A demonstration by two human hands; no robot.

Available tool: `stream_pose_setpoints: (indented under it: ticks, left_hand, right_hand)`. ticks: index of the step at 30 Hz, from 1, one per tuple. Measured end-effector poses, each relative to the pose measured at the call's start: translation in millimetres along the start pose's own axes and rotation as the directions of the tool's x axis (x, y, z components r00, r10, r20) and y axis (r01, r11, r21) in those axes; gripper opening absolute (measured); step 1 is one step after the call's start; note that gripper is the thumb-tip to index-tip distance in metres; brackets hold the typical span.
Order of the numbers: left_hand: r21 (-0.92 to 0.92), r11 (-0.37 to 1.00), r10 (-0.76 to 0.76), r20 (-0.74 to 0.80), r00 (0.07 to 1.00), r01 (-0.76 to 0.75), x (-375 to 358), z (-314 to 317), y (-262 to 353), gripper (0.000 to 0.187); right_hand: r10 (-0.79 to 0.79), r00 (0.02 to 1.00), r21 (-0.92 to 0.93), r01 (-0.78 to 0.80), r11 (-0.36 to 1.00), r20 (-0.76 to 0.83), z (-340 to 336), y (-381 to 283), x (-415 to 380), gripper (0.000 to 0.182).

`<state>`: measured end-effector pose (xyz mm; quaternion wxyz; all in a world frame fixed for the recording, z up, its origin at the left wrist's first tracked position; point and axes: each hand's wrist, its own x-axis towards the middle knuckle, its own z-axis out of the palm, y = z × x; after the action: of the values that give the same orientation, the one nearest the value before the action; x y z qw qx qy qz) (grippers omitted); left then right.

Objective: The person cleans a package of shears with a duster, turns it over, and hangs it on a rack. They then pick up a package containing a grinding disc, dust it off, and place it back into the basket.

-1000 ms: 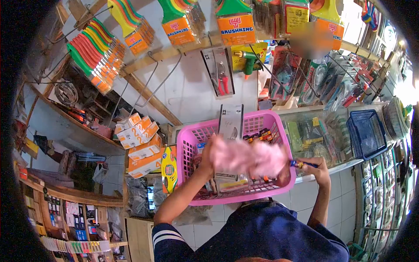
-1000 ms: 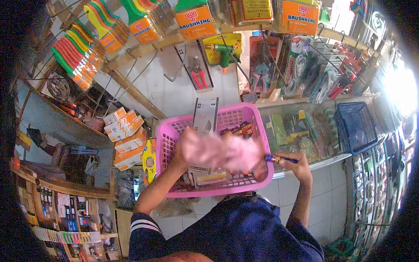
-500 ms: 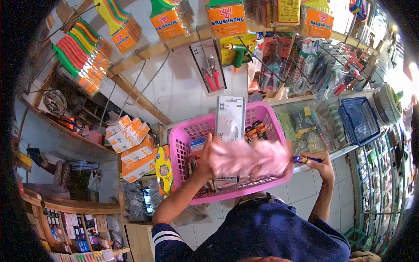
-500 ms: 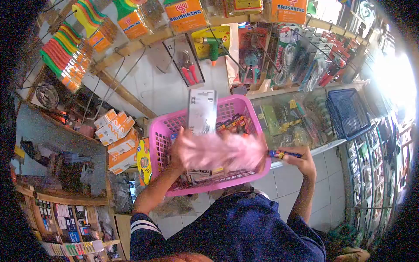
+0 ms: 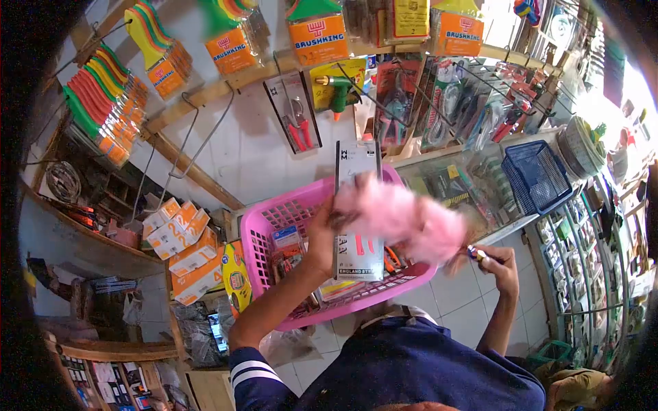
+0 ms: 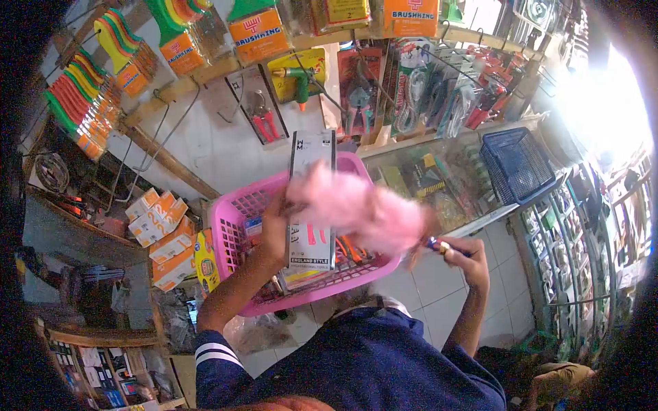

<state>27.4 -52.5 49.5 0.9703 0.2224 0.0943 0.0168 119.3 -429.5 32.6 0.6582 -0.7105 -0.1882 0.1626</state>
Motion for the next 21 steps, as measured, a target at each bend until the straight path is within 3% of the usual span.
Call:
stream_pose_setpoints:
  ticks: [4, 5, 8, 9, 10, 11, 15, 18, 19, 21]
  left_hand:
    - [0.292, 0.955, 0.093, -0.14, 0.986, -0.049, -5, 26, -10, 0.052]
    - [0.189, 0.981, 0.052, -0.041, 0.998, -0.044, -3, 19, -12, 0.047]
    - [0.474, 0.833, 0.309, 0.029, 0.951, -0.286, 10, -37, -26, 0.042]
    - [0.509, 0.807, 0.334, 0.028, 0.942, -0.301, 10, -35, -28, 0.042]
    - [0.513, 0.811, 0.317, 0.022, 0.948, -0.282, 8, -30, -30, 0.042]
    - [0.519, 0.817, 0.29, 0.007, 0.957, -0.251, 6, -22, -33, 0.042]
    - [0.543, 0.821, 0.224, -0.023, 0.974, -0.176, -4, -14, -45, 0.041]
    - [0.59, 0.791, 0.18, 0.029, 0.983, -0.162, -15, -12, -54, 0.041]
    - [0.599, 0.782, 0.177, 0.049, 0.983, -0.17, -18, -10, -57, 0.041]
    - [0.615, 0.768, 0.193, 0.046, 0.98, -0.18, -21, -9, -58, 0.042]
  right_hand:
    - [0.045, 0.989, -0.076, -0.035, 0.996, 0.138, -14, 12, 3, 0.041]
    - [0.041, 0.988, -0.079, -0.03, 0.996, 0.146, -16, 14, 5, 0.039]
    - [0.065, 0.979, -0.063, -0.054, 0.997, 0.193, -12, 10, 7, 0.038]
    - [0.027, 0.98, -0.027, -0.022, 0.999, 0.195, -9, 15, 5, 0.036]
    - [-0.017, 0.98, 0.001, 0.017, 1.0, 0.199, -7, 18, 3, 0.034]
    - [0.047, 0.971, 0.07, -0.065, 0.995, 0.233, -7, 19, 0, 0.034]
    - [0.08, 0.956, -0.155, -0.037, 0.987, 0.283, -10, 35, -13, 0.037]
    - [-0.007, 0.964, 0.071, -0.013, 0.997, 0.266, 2, 65, -21, 0.038]
    - [0.077, 0.96, -0.012, -0.076, 0.997, 0.268, -2, 65, -25, 0.037]
    - [0.003, 0.976, 0.092, -0.024, 0.995, 0.22, -4, 62, -29, 0.038]
